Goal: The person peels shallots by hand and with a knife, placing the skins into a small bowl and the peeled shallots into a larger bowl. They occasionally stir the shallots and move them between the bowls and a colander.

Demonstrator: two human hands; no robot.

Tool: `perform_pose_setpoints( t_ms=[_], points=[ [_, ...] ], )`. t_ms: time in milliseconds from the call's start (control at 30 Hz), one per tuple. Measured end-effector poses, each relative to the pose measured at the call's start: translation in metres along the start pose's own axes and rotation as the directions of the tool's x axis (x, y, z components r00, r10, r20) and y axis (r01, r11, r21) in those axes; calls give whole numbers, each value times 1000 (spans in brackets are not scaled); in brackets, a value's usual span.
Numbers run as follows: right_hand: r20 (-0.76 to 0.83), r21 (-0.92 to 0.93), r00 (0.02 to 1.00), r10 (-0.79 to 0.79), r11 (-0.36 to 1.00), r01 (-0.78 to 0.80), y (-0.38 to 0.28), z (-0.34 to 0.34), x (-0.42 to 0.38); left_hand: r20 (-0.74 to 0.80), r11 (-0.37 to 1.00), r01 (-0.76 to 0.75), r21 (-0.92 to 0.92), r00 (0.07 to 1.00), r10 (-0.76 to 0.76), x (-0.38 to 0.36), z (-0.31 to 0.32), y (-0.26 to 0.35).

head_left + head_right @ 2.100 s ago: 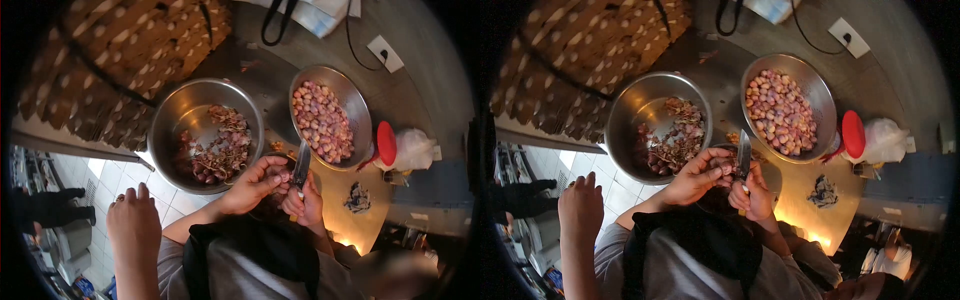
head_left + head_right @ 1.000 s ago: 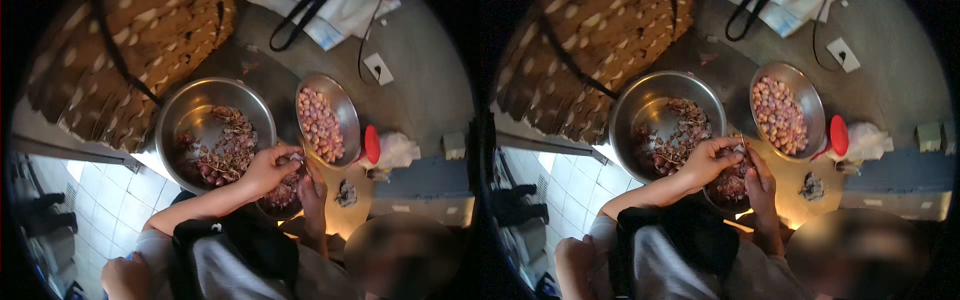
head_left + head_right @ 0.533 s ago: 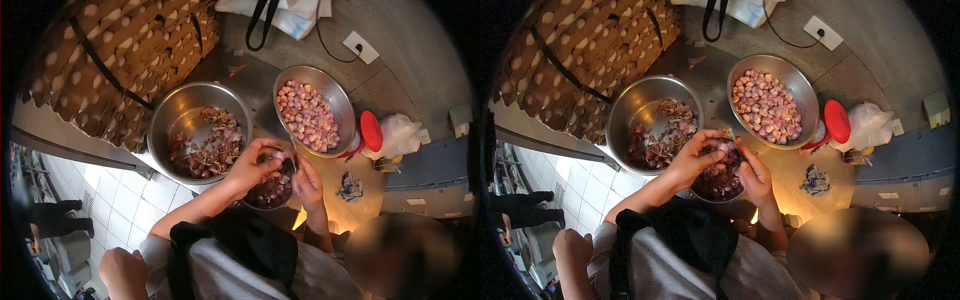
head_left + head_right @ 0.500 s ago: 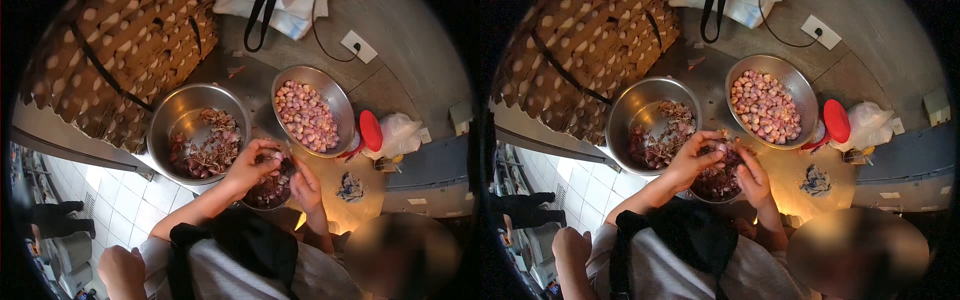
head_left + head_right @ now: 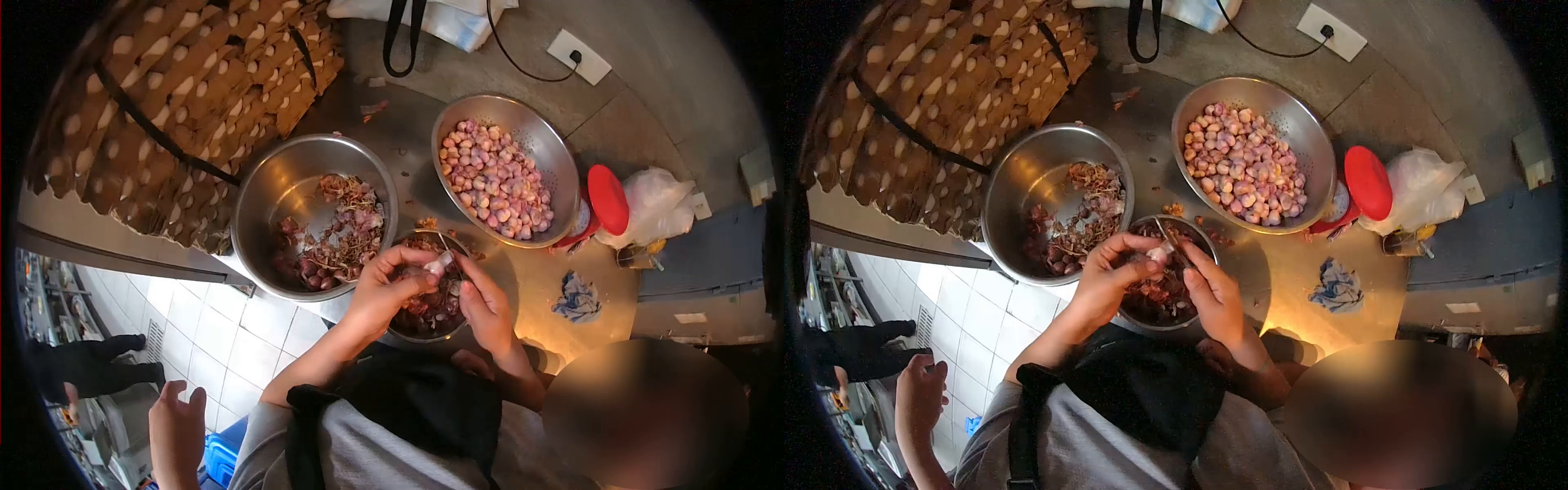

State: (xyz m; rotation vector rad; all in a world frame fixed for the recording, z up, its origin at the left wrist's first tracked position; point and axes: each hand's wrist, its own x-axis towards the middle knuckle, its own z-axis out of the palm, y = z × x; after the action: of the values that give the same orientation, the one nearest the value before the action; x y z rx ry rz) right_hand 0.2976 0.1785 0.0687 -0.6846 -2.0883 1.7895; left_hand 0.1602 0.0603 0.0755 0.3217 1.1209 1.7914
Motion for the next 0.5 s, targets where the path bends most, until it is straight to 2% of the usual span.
perform_pose_setpoints(
  t_ms=[67,167,200,267,333,367,500],
  points=[
    [41,142,988,147,978,-151,-3,-5,0,54,995,27,-97,998,-22,1,0,0],
    [63,193,983,175,964,-184,-10,-5,-4,-9,969,85,-233,996,-89,1,4,5],
    [36,136,996,76,987,-81,-8,-3,-6,-11,970,90,-225,995,-95,1,5,6],
    [-6,-7,971,-237,971,237,-2,0,2,-5,973,93,-213,995,-96,5,6,7],
    [12,84,997,-78,993,77,-8,1,-10,-7,990,38,-139,999,-39,7,3,-9],
    [1,82,995,-97,992,97,-10,0,-7,-1,995,-17,-96,1000,16,12,5,-10],
    [-79,67,971,-224,971,230,-7,-8,5,60,989,-48,-143,997,57,6,10,3]
  ],
)
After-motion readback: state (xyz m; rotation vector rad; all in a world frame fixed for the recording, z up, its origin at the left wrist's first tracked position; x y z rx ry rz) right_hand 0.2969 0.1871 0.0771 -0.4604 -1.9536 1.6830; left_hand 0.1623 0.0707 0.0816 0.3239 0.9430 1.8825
